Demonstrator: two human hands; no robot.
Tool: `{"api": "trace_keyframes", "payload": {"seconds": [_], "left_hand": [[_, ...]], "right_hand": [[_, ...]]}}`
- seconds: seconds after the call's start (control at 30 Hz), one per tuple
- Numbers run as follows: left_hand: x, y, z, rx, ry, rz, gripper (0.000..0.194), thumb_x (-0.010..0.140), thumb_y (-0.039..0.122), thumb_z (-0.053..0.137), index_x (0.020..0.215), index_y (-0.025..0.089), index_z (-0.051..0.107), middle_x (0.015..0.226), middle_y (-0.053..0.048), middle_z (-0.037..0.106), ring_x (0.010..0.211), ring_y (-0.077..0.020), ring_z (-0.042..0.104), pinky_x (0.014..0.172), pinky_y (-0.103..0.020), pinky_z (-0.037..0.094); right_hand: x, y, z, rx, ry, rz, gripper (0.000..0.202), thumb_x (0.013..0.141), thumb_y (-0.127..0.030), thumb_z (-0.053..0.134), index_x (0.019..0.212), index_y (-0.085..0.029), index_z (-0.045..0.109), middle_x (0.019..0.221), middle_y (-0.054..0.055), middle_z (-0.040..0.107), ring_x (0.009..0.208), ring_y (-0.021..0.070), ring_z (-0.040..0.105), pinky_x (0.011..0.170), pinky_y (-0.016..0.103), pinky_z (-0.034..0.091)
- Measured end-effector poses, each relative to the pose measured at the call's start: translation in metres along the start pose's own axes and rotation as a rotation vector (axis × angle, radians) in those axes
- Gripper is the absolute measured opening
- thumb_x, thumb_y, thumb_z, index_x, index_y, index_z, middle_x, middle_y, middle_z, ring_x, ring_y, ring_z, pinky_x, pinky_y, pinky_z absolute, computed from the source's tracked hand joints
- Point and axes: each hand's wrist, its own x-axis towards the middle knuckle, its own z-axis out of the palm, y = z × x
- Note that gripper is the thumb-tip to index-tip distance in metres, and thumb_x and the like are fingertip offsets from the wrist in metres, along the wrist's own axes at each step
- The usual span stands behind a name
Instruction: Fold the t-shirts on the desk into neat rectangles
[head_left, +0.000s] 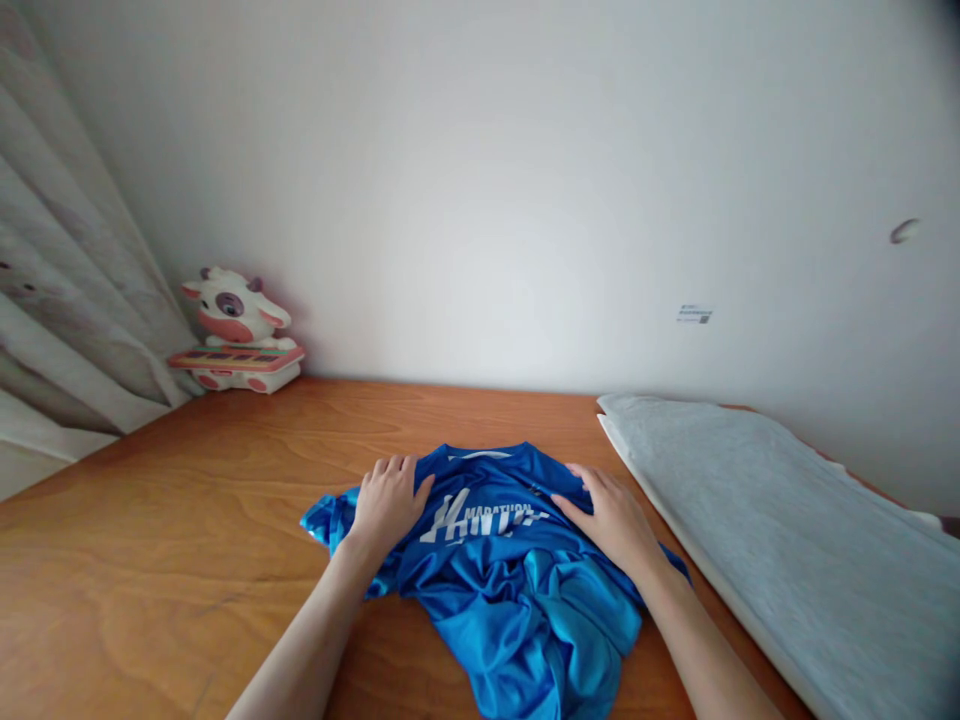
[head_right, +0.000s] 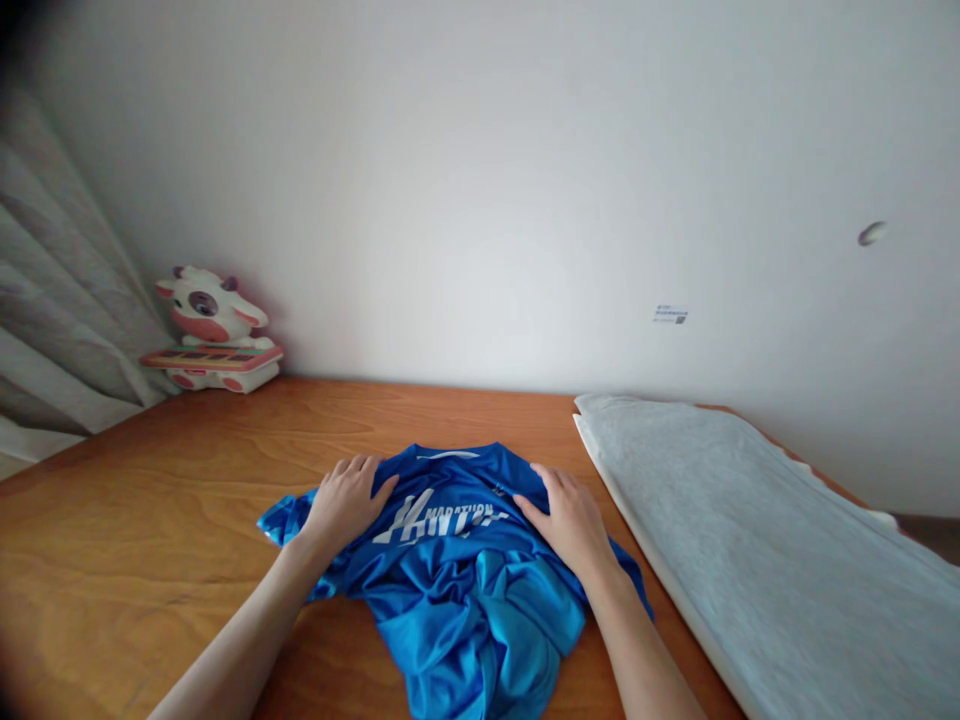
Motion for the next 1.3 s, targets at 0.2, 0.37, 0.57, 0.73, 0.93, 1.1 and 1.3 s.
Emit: {"api": "trace_keyframes", "payload": {"seconds": [0.2,0.37,0.57,0.73,0.93,1.1,1.3], "left_hand": [[0.005,-0.008,0.013,-0.294,-0.136,-0.027,0.034,0.089,0.026,0.058,0.121,0.02,0.067,0.115,-0.01,0.075,0.108,-0.0256,0.069,0.093,-0.033,0.05],[0.005,-0.004,0.004,-0.411,-0.126,0.002,0.025,0.09,0.04,0.057,0.094,0.021,0.073,0.103,-0.009,0.077,0.1,-0.0266,0.07,0.087,-0.033,0.05],[0.007,-0.007,0.006,-0.776,-0.203,0.091,0.045,0.098,0.053,0.038,0.096,0.022,0.071,0.092,-0.003,0.078,0.09,-0.0223,0.071,0.082,-0.03,0.053],[0.006,-0.01,0.009,-0.604,-0.233,0.142,0.042,0.084,0.034,0.059,0.122,0.018,0.067,0.093,-0.005,0.076,0.087,-0.0238,0.072,0.083,-0.032,0.055],[0.008,-0.01,0.015,-0.488,0.184,0.117,0.022,0.086,0.021,0.05,0.094,0.022,0.07,0.105,-0.008,0.064,0.099,-0.0214,0.067,0.096,-0.033,0.053],[0.004,-0.01,0.01,-0.441,0.169,0.216,0.016,0.076,0.017,0.053,0.089,0.024,0.058,0.106,-0.006,0.063,0.1,-0.0221,0.066,0.092,-0.034,0.054],[-0.002,-0.007,0.004,-0.498,-0.078,0.338,0.041,0.076,0.022,0.055,0.117,0.023,0.058,0.111,-0.007,0.071,0.104,-0.0261,0.068,0.096,-0.038,0.053]], "right_hand": [[-0.002,-0.003,0.004,0.022,-0.149,0.213,0.043,0.098,-0.056,0.045,0.103,-0.024,0.073,0.083,0.008,0.077,0.079,0.0261,0.074,0.067,0.032,0.049],[-0.002,-0.005,0.002,-0.046,-0.195,0.251,0.038,0.089,-0.054,0.062,0.113,-0.027,0.073,0.075,0.004,0.075,0.071,0.0244,0.072,0.057,0.028,0.039],[0.0,-0.009,0.004,0.075,-0.228,0.241,0.014,0.086,-0.036,0.06,0.082,-0.026,0.068,0.068,-0.001,0.073,0.068,0.0212,0.071,0.058,0.027,0.038],[0.0,-0.012,0.002,0.186,0.062,0.25,0.015,0.087,-0.04,0.051,0.087,-0.026,0.055,0.071,0.001,0.074,0.067,0.0227,0.073,0.06,0.029,0.044],[0.001,-0.009,0.004,0.276,0.243,0.169,0.009,0.085,-0.03,0.049,0.089,-0.025,0.055,0.085,0.005,0.074,0.074,0.0208,0.072,0.071,0.031,0.054],[-0.001,-0.011,0.002,0.296,-0.017,0.01,0.047,0.084,-0.02,0.05,0.13,-0.023,0.059,0.108,0.006,0.071,0.095,0.0212,0.069,0.09,0.036,0.054],[-0.005,-0.013,-0.001,0.296,-0.235,-0.021,0.031,0.082,-0.021,0.055,0.106,-0.025,0.076,0.097,0.006,0.07,0.091,0.0219,0.068,0.086,0.034,0.054]]}}
